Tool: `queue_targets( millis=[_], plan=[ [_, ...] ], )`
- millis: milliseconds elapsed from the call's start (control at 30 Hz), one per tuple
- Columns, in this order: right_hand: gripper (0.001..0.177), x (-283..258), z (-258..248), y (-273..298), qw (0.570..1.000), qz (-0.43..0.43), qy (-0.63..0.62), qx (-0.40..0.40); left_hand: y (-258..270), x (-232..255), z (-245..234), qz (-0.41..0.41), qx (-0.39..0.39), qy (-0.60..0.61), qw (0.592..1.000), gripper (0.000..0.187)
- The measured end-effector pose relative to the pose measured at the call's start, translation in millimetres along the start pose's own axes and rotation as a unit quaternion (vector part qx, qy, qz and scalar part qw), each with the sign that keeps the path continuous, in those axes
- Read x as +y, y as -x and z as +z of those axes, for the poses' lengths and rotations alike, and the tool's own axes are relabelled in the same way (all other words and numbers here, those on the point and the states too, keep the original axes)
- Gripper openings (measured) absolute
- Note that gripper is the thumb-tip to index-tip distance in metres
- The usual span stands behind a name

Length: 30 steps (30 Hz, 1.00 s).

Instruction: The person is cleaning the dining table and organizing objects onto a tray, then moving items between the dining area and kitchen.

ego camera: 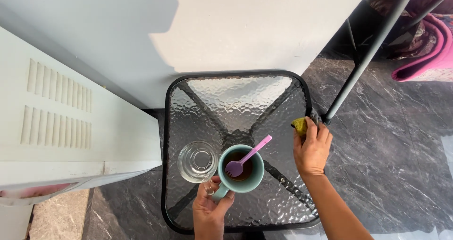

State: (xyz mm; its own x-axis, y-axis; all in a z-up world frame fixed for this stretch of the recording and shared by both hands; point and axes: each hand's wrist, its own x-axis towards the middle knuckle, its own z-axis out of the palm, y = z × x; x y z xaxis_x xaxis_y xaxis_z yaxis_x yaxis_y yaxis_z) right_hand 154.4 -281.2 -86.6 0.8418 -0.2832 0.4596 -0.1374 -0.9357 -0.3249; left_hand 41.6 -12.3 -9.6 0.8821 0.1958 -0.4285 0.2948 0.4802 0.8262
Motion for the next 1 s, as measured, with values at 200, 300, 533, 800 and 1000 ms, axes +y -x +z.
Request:
queue_targets(
  millis=[200,300,533,800,1000],
  plan=[
    [0.057,-171.4,58.2,25.9,0.871,-0.481,-0.045,-0.087,-24.7,-1.1,-48.5,0.044,0.013,0.031,0.998,0.022],
    [0.051,-215.4,102.0,-6.3,0.828,-0.525,-0.165,-0.105,-34.2,-4.1,-68.6,0.066,0.025,0.034,0.997,0.027],
    [0.059,-164.5,111.0,-109.0,0.94,-0.237,0.041,-0.243,-36.0,-3.1,-77.1,0.038,0.063,-0.003,0.997,0.028],
    [0.066,-26.1,39.1,-70.4,0.964,0.042,0.09,-0.248,-9.4,-6.1,-57.0,0.016,0.032,0.027,0.999,0.025],
    [0.072,-17.1,-37.0,112.2,0.968,0.074,0.142,-0.193,42.6,-18.8,-83.0,0.03,-0.008,0.034,0.999,0.023]
  ],
)
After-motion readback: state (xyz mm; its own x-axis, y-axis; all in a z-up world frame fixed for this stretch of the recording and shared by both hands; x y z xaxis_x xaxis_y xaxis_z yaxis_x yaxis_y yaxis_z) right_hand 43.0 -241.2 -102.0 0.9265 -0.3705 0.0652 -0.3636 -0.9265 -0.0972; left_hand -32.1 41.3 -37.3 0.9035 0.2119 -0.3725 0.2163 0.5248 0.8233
